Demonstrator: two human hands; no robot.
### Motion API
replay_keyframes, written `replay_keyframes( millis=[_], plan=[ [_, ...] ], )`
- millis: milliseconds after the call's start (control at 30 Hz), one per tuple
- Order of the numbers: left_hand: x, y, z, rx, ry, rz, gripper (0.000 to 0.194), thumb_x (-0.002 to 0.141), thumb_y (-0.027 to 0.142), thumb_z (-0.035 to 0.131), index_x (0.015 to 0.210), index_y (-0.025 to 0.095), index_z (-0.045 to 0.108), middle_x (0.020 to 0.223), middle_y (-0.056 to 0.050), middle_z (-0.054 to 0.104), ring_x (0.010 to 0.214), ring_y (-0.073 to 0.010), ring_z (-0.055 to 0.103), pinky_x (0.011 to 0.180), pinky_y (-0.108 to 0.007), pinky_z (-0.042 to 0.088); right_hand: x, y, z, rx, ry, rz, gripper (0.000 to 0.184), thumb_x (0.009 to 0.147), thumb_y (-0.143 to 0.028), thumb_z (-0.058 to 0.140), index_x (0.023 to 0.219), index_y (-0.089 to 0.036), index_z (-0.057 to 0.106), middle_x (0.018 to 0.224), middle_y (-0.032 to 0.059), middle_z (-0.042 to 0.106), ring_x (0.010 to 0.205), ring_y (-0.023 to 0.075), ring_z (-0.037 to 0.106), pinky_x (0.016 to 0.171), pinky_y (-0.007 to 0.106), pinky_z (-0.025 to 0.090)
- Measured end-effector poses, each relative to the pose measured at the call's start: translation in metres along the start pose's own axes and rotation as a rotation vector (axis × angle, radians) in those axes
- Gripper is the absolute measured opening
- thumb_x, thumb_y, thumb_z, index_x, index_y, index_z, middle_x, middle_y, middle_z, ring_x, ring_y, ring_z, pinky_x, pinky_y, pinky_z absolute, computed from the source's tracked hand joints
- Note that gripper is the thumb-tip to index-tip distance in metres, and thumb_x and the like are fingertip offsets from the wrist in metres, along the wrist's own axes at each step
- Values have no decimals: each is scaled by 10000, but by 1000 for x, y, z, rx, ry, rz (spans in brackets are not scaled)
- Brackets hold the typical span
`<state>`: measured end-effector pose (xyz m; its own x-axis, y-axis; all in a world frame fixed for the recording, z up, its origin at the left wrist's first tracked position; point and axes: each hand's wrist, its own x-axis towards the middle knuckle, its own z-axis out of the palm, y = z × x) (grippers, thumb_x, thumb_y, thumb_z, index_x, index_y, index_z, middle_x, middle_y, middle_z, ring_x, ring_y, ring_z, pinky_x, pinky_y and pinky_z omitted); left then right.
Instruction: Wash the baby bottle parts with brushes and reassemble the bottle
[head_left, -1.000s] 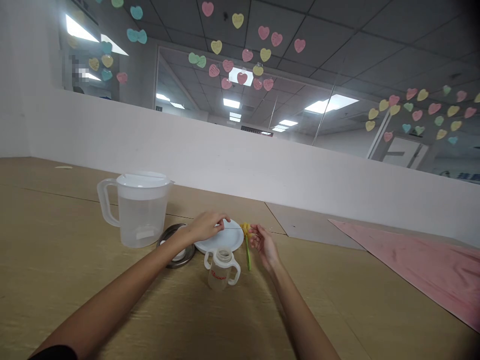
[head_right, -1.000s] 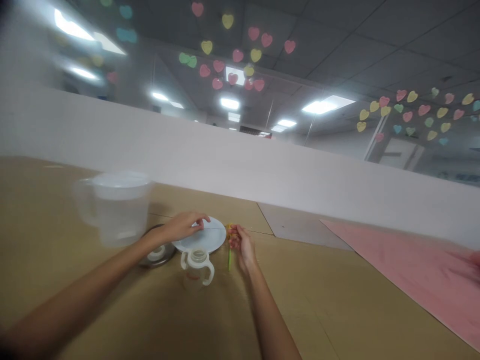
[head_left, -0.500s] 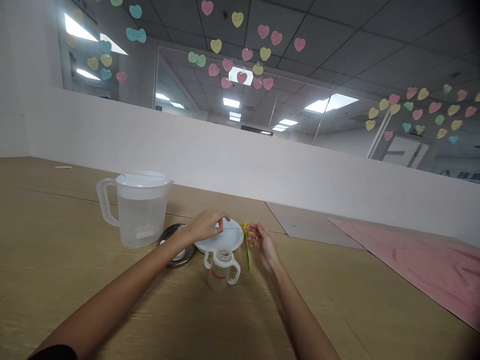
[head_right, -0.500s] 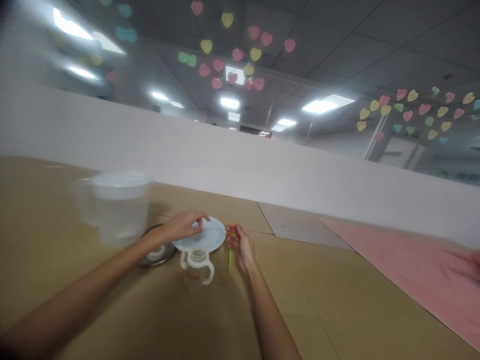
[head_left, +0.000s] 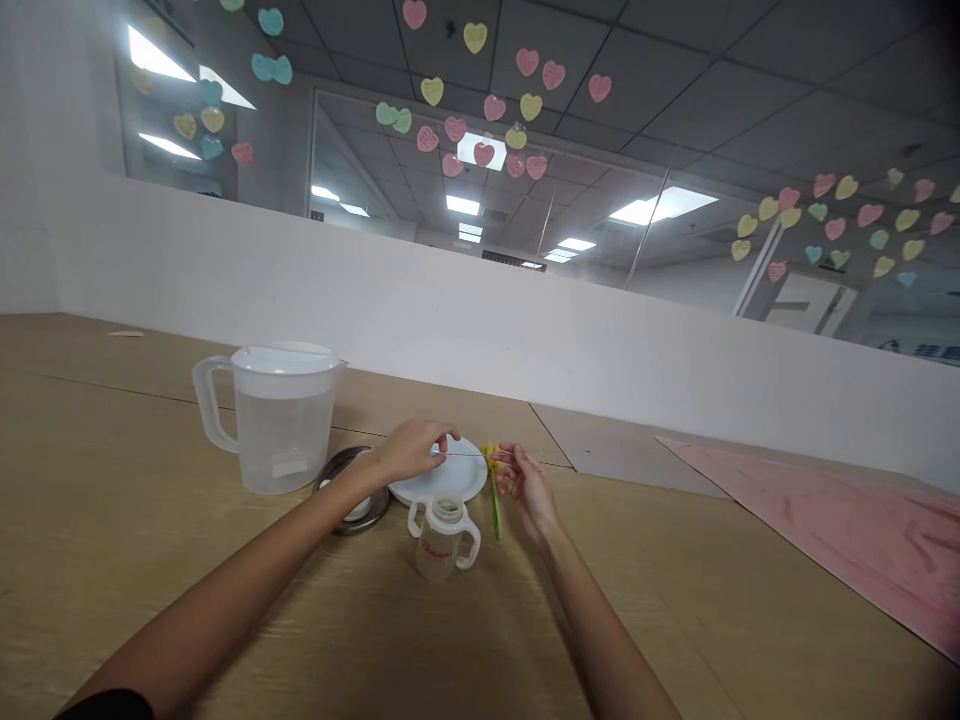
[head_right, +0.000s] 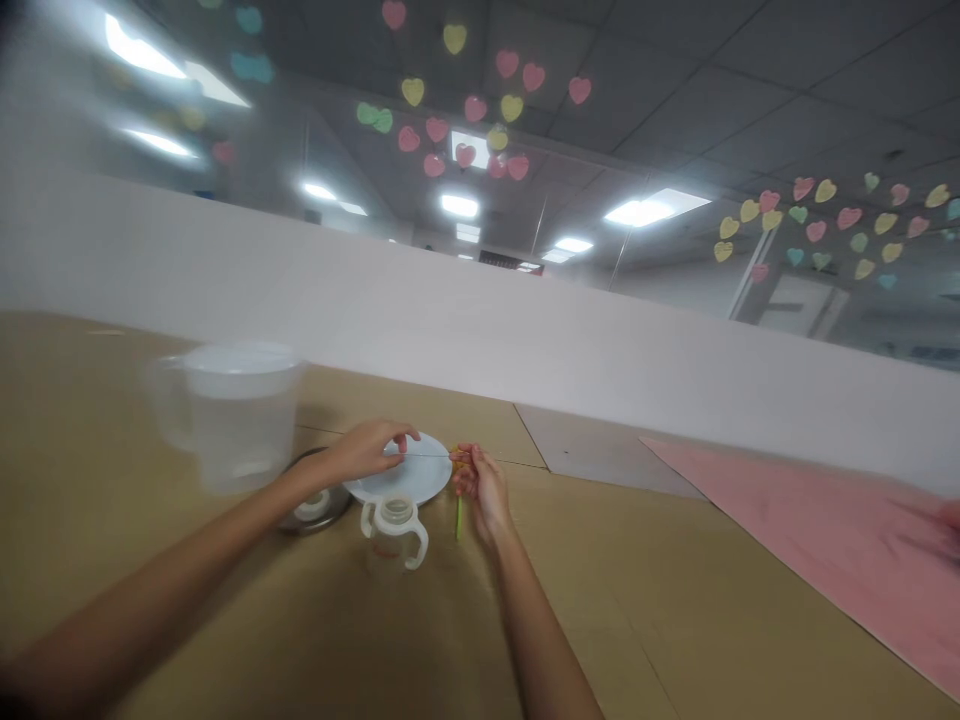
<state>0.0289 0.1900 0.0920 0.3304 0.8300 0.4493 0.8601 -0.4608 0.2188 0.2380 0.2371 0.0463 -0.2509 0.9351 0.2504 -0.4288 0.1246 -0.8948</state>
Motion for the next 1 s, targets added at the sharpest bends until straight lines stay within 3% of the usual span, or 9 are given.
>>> replay_keyframes(
  millis=[333,533,633,733,800,867,1000],
  plan=[
    [1,-5,2,-41,30,0,324,741,153,455,1038,188,580,886,-14,655,816,-162,586,740,-261,412,-1,0,1,-17,-27,-6,340,665,-448,668,807,-139,647,799,58,676,439,54,489,393,180,374],
    [-1,0,-3,-42,-32,-12,288,770,178,444,1017,200,591,875,-10,664,845,-170,586,758,-264,411,-2,0,1,-23,-15,-7,350,653,-448,676,813,-138,645,797,62,677,441,58,488,387,184,370],
    [-2,-2,-8,-90,-90,-37,330,756,214,498,1079,199,564,962,-21,652,903,-171,579,796,-261,414,-1,0,1,-27,23,-1,357,641,-449,684,813,-139,641,770,55,672,439,59,489,383,182,372],
    [-4,-10,-20,-107,-239,-123,515,686,271,607,1181,180,501,1149,-58,586,1021,-181,545,853,-251,409,1,2,0,-23,109,7,350,623,-442,697,794,-142,635,718,34,662,421,53,478,376,177,371],
    [-7,-21,-31,0,-350,-231,545,662,294,634,1181,183,508,1204,-68,557,1058,-189,530,869,-247,406,1,2,-1,-22,158,2,344,618,-434,699,788,-142,635,699,28,659,410,50,470,371,176,367],
    [-11,-33,-41,155,-414,-354,470,665,286,627,1121,193,560,1166,-72,585,1027,-203,552,843,-257,422,1,3,-1,-26,185,-9,341,621,-431,695,788,-140,637,689,28,657,406,51,466,368,180,364],
    [-18,-60,-47,293,-408,-489,356,589,177,677,935,98,644,1001,-175,644,892,-294,608,727,-330,469,1,5,0,-71,196,-46,367,608,-461,693,760,-131,641,649,28,644,398,56,454,366,190,354]
  ],
)
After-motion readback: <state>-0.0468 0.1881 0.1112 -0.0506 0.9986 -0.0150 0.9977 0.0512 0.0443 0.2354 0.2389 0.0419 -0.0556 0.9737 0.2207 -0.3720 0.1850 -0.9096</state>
